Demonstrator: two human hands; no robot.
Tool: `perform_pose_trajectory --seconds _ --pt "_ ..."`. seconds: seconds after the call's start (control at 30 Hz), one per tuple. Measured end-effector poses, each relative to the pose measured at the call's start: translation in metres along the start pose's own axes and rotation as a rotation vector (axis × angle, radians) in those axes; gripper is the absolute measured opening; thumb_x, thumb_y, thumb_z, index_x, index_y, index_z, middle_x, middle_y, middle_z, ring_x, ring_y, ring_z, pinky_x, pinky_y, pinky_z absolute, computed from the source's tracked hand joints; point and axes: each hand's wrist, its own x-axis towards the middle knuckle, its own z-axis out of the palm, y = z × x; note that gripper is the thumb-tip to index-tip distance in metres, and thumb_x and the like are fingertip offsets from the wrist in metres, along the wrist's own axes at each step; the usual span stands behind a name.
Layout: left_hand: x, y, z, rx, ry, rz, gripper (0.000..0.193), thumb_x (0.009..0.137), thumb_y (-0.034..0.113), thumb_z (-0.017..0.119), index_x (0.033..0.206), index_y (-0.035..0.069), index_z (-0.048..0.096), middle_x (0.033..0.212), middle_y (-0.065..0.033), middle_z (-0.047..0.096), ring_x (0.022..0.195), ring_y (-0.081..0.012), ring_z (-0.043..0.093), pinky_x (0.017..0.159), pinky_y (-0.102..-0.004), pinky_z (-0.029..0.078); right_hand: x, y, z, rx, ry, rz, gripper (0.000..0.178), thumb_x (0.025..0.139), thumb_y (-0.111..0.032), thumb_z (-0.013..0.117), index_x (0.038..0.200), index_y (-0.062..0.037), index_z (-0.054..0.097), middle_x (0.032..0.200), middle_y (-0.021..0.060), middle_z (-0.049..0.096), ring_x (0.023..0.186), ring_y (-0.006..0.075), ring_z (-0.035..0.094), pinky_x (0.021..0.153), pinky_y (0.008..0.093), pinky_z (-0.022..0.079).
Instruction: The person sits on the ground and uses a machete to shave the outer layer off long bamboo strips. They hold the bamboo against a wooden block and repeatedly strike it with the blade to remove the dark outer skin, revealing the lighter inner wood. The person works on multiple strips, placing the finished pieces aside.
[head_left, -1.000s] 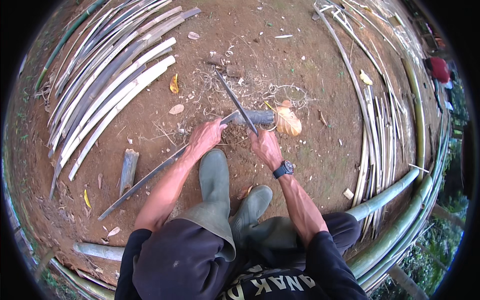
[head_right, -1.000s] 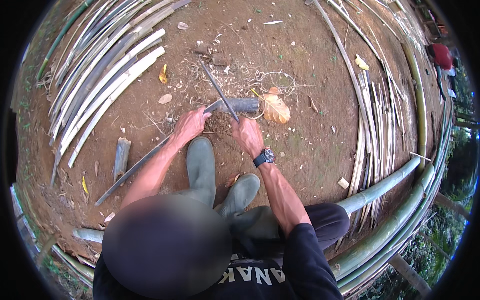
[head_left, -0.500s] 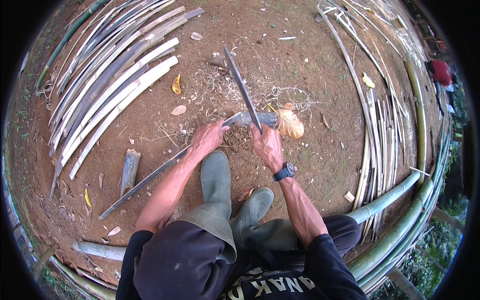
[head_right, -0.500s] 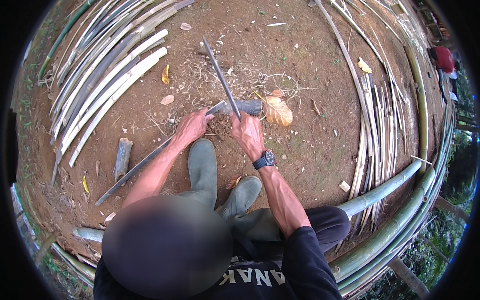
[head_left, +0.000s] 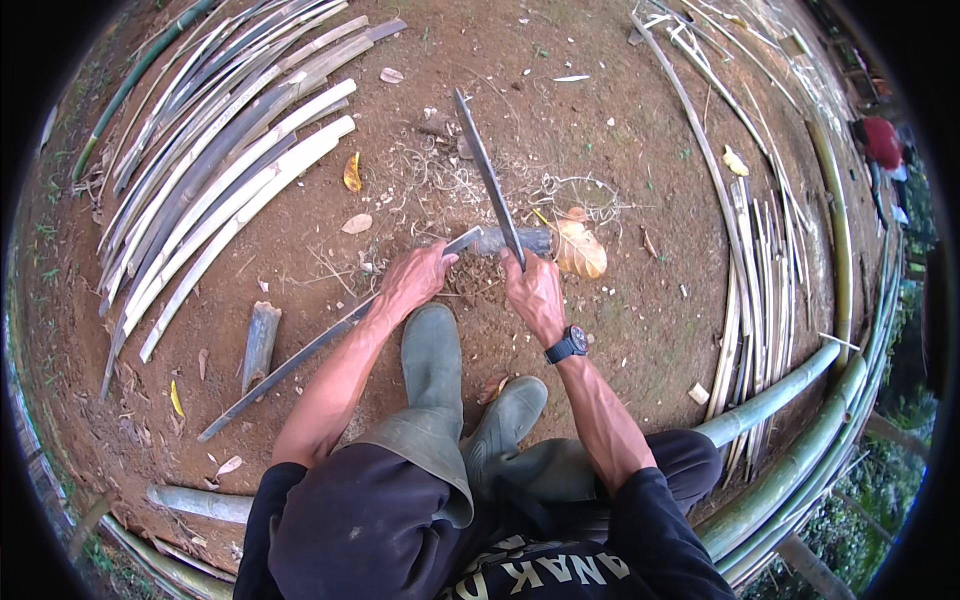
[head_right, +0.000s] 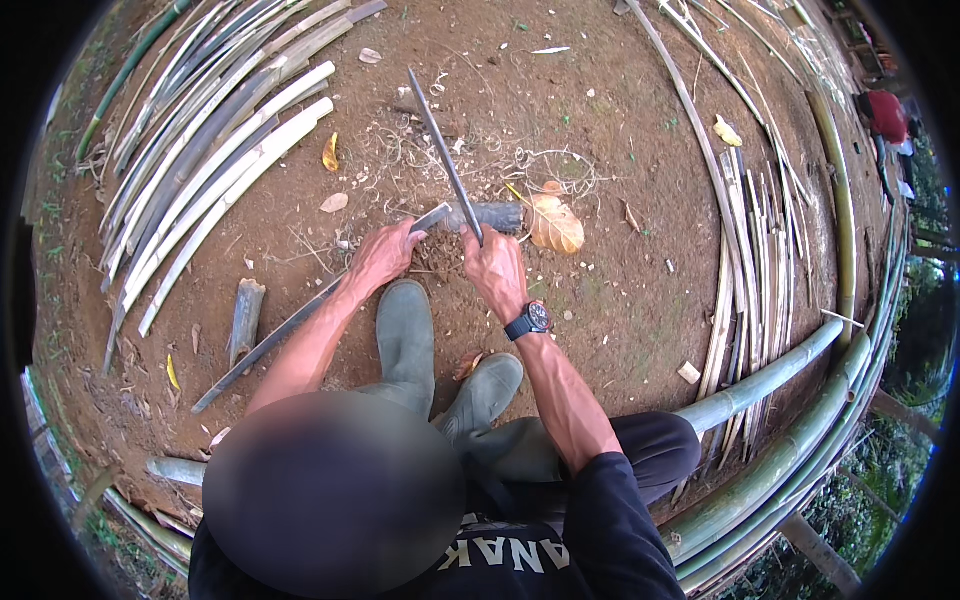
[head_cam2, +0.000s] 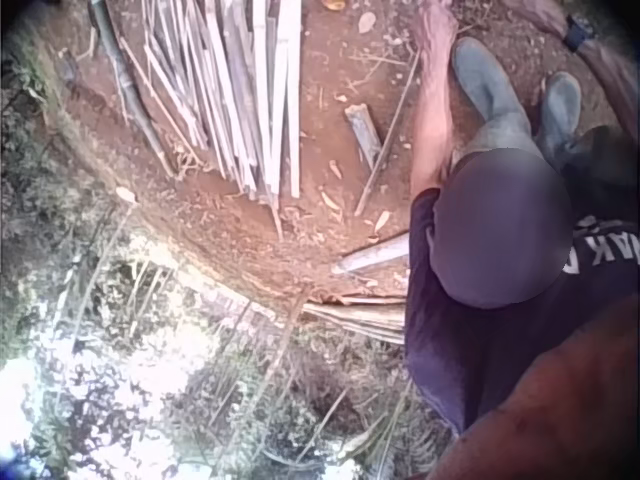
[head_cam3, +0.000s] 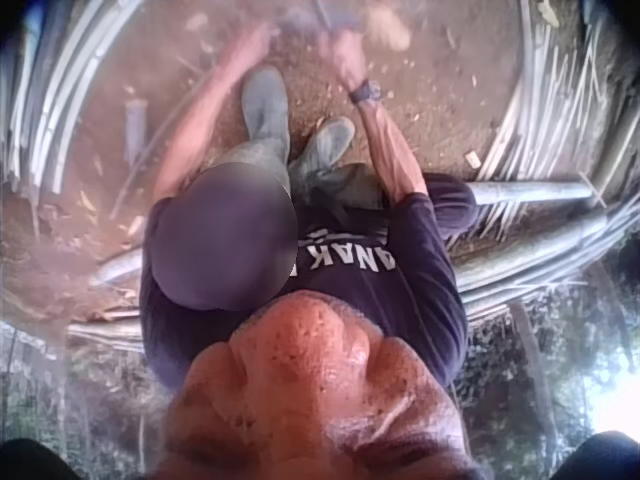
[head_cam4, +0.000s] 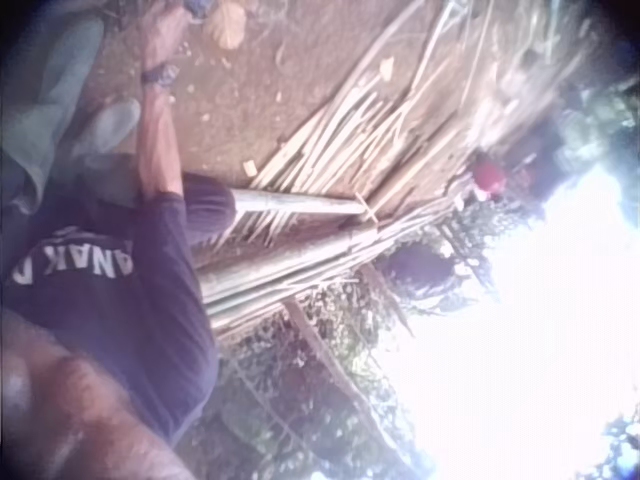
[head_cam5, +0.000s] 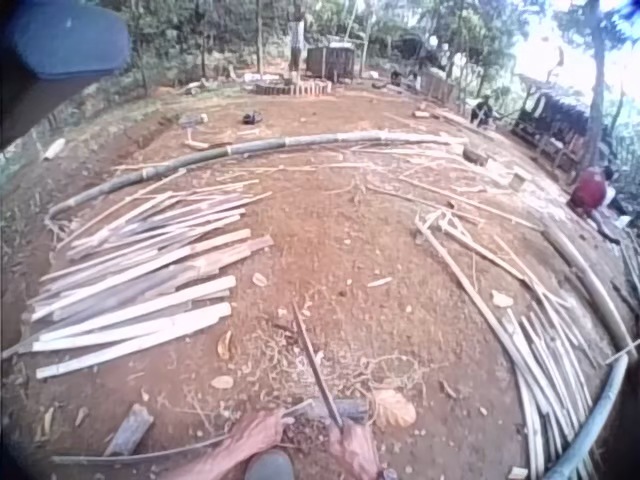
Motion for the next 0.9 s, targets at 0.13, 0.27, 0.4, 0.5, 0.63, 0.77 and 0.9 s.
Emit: perform_pose_trajectory --seconds 0.13,0.27,0.4,0.5,0.63,0.77,0.9 --pt "0.007 0.009 -0.003 -0.074 -0.062 -0.025 0.029 0.095 0.031 0.049 0.095 0.002 0.052 0.062 -0.0206 0.058 0.058 -0.0396 0.058 0.053 -0.0491 0.043 -0.011 0.054 0.015 -0.132 -0.049 0.002 0.034 0.087 -0.021 0.055 0.068 0.0072 0.059 0.061 0.0312 0.053 0.059 0.0445 0.058 0.055 0.0488 0.045" --pt "0.005 0.004 -0.005 -0.1 -0.058 -0.008 0.033 0.096 0.033 0.047 0.096 0.0 0.051 0.061 -0.0209 0.056 0.056 -0.0393 0.056 0.053 -0.0487 0.042 -0.015 0.059 0.018 -0.159 -0.099 0.01 0.038 0.088 -0.023 0.054 0.066 0.0077 0.059 0.059 0.0314 0.051 0.058 0.0448 0.058 0.055 0.0492 0.044" --pt "0.005 -0.001 -0.003 -0.089 -0.053 -0.009 0.033 0.096 0.033 0.049 0.095 0.0 0.051 0.059 -0.0211 0.055 0.054 -0.0386 0.055 0.051 -0.0479 0.041 -0.007 0.011 0.003 0.009 -0.03 0.03 0.041 0.09 -0.028 0.053 0.072 0.0069 0.06 0.061 0.0303 0.053 0.058 0.0446 0.057 0.054 0.0488 0.043" --pt "0.006 -0.004 -0.001 -0.076 -0.047 -0.002 0.034 0.095 0.034 0.049 0.095 0.0 0.052 0.058 -0.0208 0.055 0.054 -0.0377 0.056 0.051 -0.0475 0.041 -0.006 0.011 0.005 -0.017 -0.026 0.025 0.04 0.09 -0.029 0.052 0.073 0.0062 0.061 0.062 0.0302 0.053 0.058 0.0447 0.057 0.055 0.049 0.043" --pt "0.006 0.008 -0.006 -0.059 -0.092 -0.031 0.032 0.095 0.032 0.049 0.094 0.0 0.053 0.059 -0.0201 0.057 0.053 -0.0367 0.058 0.049 -0.0461 0.043 -0.014 0.056 0.011 -0.203 -0.134 0.04 0.039 0.09 -0.028 0.052 0.074 0.0065 0.061 0.062 0.0302 0.054 0.059 0.0442 0.058 0.055 0.0487 0.044" --pt "0.004 0.003 -0.009 -0.068 -0.106 -0.041 0.032 0.095 0.031 0.049 0.095 -0.001 0.053 0.06 -0.0209 0.058 0.055 -0.0372 0.059 0.05 -0.0458 0.045 -0.011 0.034 0.007 -0.128 -0.116 0.0 0.039 0.09 -0.028 0.052 0.075 0.0069 0.061 0.062 0.0298 0.054 0.058 0.0437 0.058 0.054 0.0484 0.044" --pt "0.006 -0.004 -0.002 -0.069 -0.057 -0.008 0.033 0.096 0.034 0.048 0.098 0.001 0.054 0.058 -0.019 0.054 0.05 -0.0335 0.053 0.05 -0.0474 0.039 -0.007 0.012 0.005 0.045 0.03 0.006 0.044 0.09 -0.029 0.054 0.069 0.0093 0.058 0.058 0.0292 0.049 0.053 0.0429 0.052 0.054 0.0467 0.041"
